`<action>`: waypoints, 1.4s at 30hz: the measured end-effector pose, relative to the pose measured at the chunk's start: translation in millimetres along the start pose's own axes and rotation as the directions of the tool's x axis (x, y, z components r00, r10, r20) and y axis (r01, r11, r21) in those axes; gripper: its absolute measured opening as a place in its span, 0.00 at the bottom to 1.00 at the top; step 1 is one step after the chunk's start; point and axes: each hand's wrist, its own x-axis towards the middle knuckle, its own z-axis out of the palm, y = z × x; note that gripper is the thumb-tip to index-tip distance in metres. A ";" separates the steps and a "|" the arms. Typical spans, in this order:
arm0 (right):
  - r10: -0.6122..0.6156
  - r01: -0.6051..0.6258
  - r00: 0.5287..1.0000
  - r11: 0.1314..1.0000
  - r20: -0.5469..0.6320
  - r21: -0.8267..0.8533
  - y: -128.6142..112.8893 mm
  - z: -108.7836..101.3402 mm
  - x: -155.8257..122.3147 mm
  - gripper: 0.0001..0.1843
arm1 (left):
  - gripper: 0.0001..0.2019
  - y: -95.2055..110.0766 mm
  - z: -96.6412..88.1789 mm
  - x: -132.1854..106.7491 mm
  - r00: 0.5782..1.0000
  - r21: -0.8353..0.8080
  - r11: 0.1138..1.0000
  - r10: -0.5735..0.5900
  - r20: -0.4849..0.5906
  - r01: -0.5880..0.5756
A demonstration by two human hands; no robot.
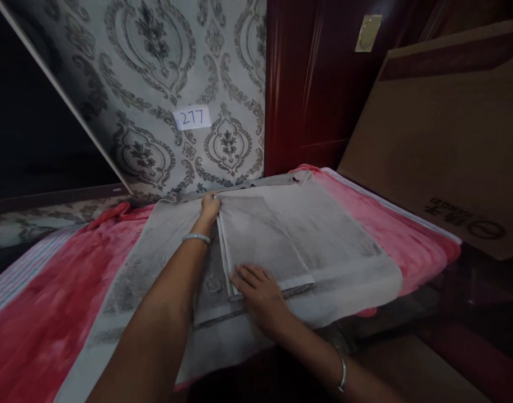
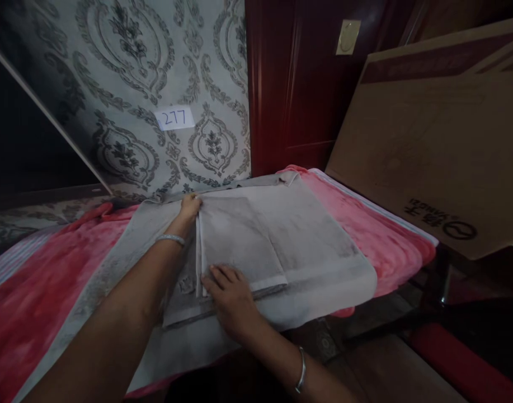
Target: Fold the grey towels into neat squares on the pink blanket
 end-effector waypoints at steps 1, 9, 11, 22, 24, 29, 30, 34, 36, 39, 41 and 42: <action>0.007 -0.007 1.000 1.000 0.024 -0.003 -2.4 3.3 0.0 0.29 | 0.11 -4.5 -2.0 -1.8 0.999 0.029 0.999 -0.045 0.010 0.045; 0.042 -0.052 0.992 0.996 0.121 0.077 -3.0 0.0 -1.6 0.31 | 0.18 -12.1 -7.2 -15.9 0.978 0.132 0.970 -0.208 0.027 0.202; 0.041 -0.052 0.992 0.994 0.116 0.094 -3.0 -2.8 -0.7 0.30 | 0.23 -7.3 -9.2 -21.7 0.977 0.136 0.968 -0.212 0.012 0.209; 0.041 -0.036 0.999 0.943 -0.009 0.332 9.6 -23.4 -14.6 0.20 | 0.26 4.1 -45.7 -101.6 0.925 0.090 0.961 -0.278 0.261 0.263; 0.103 -0.066 0.991 0.931 -0.087 0.358 22.6 -37.3 -22.5 0.17 | 0.29 6.4 -50.6 -117.1 0.904 0.069 0.962 -0.271 0.331 0.263; 0.242 -0.178 0.946 0.944 -0.214 0.279 48.4 -62.5 -42.0 0.15 | 0.34 6.9 -59.0 -158.0 0.876 0.044 0.962 -0.262 0.404 0.268; 0.242 -0.185 0.948 0.947 -0.206 0.262 49.0 -63.4 -43.8 0.14 | 0.35 6.2 -60.6 -166.2 0.867 0.042 0.965 -0.252 0.429 0.260; 0.162 -0.140 0.982 0.969 -0.097 0.204 36.7 -55.8 -38.2 0.13 | 0.39 5.7 -68.3 -198.1 0.838 0.021 0.971 -0.217 0.501 0.240; 0.111 -0.103 0.993 0.980 -0.035 0.170 27.0 -48.7 -29.4 0.12 | 0.40 7.1 -72.4 -212.1 0.830 -0.015 0.967 -0.211 0.517 0.255; 0.057 -0.062 0.997 0.990 0.047 0.126 15.2 -38.8 -15.8 0.11 | 0.42 8.4 -78.1 -228.4 0.840 -0.065 0.963 -0.194 0.506 0.261; 0.048 -0.056 0.995 0.994 0.085 0.089 10.4 -34.1 -9.7 0.10 | 0.42 7.7 -81.1 -235.4 0.853 -0.082 0.965 -0.177 0.492 0.247; 0.048 -0.055 0.994 0.996 0.097 0.071 8.8 -32.5 -7.9 0.09 | 0.40 7.1 -82.3 -238.0 0.858 -0.089 0.967 -0.166 0.487 0.238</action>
